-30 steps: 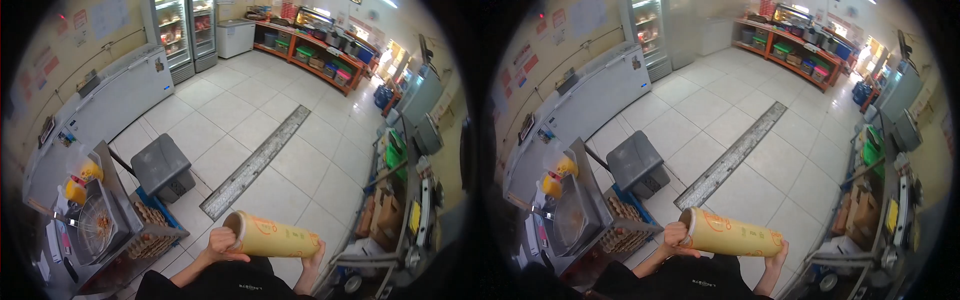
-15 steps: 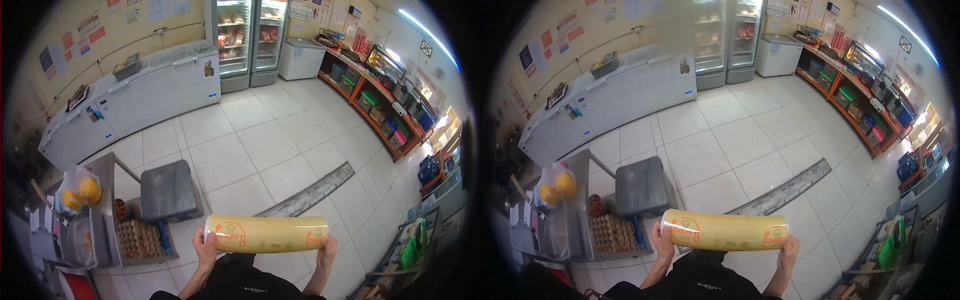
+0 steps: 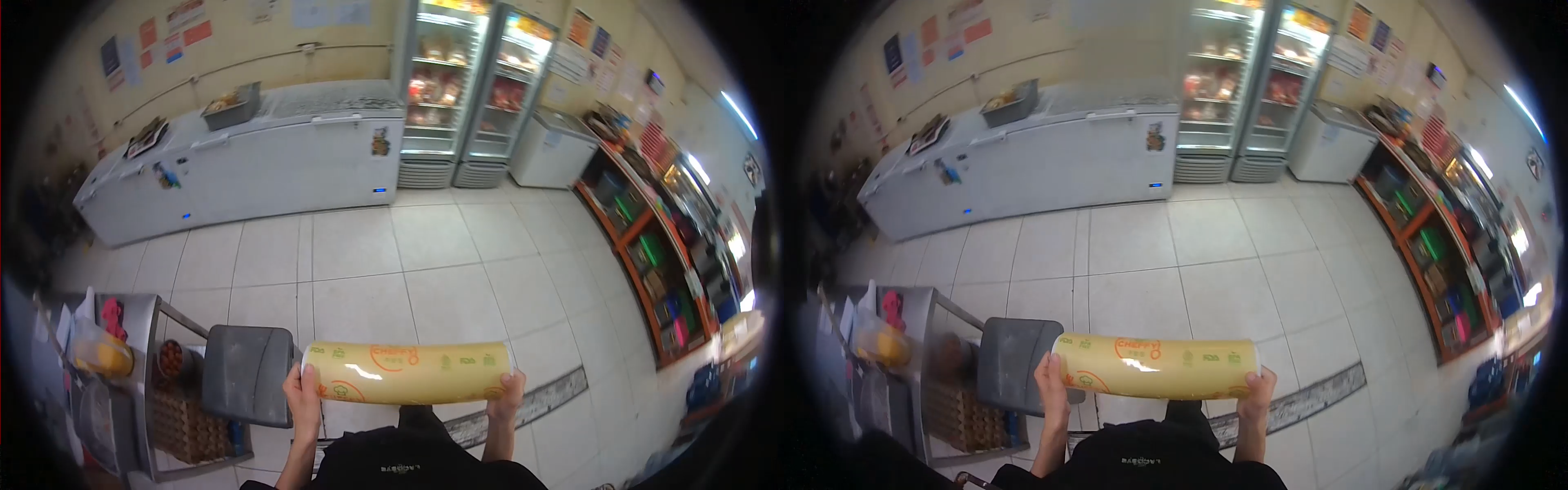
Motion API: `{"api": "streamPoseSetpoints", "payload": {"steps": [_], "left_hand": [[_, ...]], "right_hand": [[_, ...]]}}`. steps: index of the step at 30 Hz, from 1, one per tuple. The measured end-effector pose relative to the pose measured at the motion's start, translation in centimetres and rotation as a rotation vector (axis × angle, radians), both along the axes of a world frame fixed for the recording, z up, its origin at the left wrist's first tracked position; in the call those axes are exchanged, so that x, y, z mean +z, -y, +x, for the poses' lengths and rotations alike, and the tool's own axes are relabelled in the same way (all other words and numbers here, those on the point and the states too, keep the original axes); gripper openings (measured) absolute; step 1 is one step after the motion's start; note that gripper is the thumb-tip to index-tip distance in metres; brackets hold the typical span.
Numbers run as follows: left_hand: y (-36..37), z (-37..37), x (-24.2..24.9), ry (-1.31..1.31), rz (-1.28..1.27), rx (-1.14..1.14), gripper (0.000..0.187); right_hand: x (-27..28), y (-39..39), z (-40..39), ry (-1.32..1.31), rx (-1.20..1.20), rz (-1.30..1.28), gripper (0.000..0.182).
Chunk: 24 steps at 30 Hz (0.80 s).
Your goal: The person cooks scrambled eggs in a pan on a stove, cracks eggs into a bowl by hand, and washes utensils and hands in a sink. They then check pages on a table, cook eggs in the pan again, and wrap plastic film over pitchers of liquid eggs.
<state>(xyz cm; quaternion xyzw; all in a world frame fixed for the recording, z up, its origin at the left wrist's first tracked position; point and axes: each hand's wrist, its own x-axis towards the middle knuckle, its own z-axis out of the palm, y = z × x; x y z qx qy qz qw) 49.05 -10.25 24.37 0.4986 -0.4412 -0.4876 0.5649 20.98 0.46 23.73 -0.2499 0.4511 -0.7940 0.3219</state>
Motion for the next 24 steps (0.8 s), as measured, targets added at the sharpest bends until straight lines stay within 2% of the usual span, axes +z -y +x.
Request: {"api": "streamPoseSetpoints", "payload": {"steps": [1, 6, 8, 10, 11, 13, 16, 18, 20, 21, 24], "left_hand": [[1.6, -1.4, 0.0, -0.122, 0.058, 0.05, 0.014], [8.5, -2.2, -3.8, -0.186, 0.2, 0.34, 0.013], [10.3, -1.7, -4.2, -0.16, 0.268, 0.442, 0.016], [12.2, -0.5, -7.2, -0.068, 0.435, 0.562, 0.02], [13.4, -0.1, -8.0, -0.119, 0.412, 0.639, 0.021], [16.1, 0.9, -9.2, -0.186, 0.416, 0.738, 0.024], [20.9, 3.6, -10.9, -0.159, 0.48, 0.858, 0.027], [23.5, 5.3, -13.5, -0.185, 0.423, 0.916, 0.031], [27.1, 7.0, -12.4, -0.156, 0.46, 0.87, 0.031], [28.8, 7.7, -10.2, -0.075, 0.42, 0.905, 0.027], [33.0, 10.0, -10.1, -0.09, 0.358, 0.961, 0.026]], "right_hand": [[0.4, 3.4, -1.0, -0.009, 0.021, 0.043, 0.035], [-1.4, 20.2, -4.5, -0.17, 0.322, 0.209, 0.025], [-1.5, 26.8, -4.6, -0.325, 0.62, 0.176, 0.024], [-5.9, 35.2, -6.0, -0.66, 0.961, 0.076, 0.035], [-6.1, 37.1, -4.3, -0.66, 1.071, 0.005, 0.035], [-6.5, 43.0, -0.9, -0.663, 1.205, 0.075, 0.035], [-7.1, 51.2, 5.7, -0.593, 1.293, 0.209, 0.035], [-6.9, 56.3, 9.7, -0.545, 1.317, 0.284, 0.035], [-6.4, 61.6, 12.7, -0.496, 1.349, 0.329, 0.035], [-6.0, 63.8, 14.2, -0.471, 1.363, 0.355, 0.034], [-5.6, 69.7, 19.2, -0.406, 1.41, 0.416, 0.034]]}}
